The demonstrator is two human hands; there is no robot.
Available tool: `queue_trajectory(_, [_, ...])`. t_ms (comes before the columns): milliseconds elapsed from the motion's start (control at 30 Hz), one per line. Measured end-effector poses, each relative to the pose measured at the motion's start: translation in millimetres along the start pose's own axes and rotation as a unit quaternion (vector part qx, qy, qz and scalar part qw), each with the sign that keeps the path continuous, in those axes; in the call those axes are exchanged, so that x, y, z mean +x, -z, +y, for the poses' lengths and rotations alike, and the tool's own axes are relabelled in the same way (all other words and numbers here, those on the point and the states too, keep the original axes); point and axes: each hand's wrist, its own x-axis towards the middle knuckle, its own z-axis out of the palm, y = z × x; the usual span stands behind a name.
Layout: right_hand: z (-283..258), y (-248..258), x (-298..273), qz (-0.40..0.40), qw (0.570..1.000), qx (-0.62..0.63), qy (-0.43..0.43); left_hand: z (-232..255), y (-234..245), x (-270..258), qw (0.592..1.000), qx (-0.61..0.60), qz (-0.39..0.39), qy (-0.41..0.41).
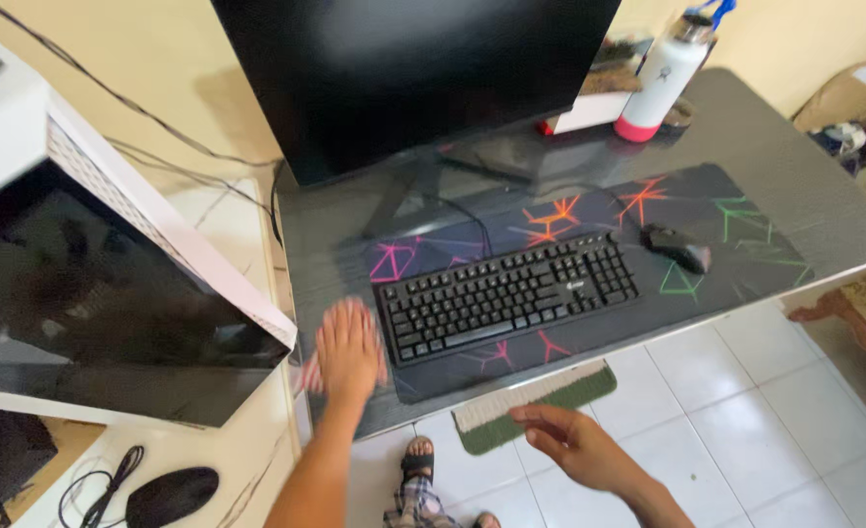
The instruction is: The person cleans a computer desk setup using a cloth. They wipe the surface of a white desk, moving a keyboard and mouse aside, and clean around a monitor and PC tower. They then move to a second desk with a dark surface, wiping the area around a keyboard, mouse, and monitor.
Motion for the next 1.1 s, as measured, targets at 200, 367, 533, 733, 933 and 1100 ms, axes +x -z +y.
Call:
queue_trajectory(200, [39,2,12,-0.022,0.990,0.045,0.134,23,75,-82,0.990,-0.062,-0.118,0.039])
queue_trajectory(367, [-32,-23,35,-0.044,0.980,0.181,0.071,86,112,-9,0.764,-0.542,-0.118,0.329])
queue_trajectory(533, [-95,-51,130,-0.048,0.880,0.463,0.098,148,94,75,0.913,-0.398,-0.048,0.076])
queue_trajectory(733, [-82,-9,253,-0.043,0.808,0.569,0.147,92,32,148,0.732,-0.636,-0.149,0.193])
queue_trajectory(933, [-141,-4,367,0.090,0.979,0.109,0.146,9,-32,212,0.954,-0.064,-0.238,0.172])
queue_trajectory(1100, [-157,-38,443,0.087,0.773,-0.460,0.428,-8,-59,238,0.923,0.035,-0.372,0.092])
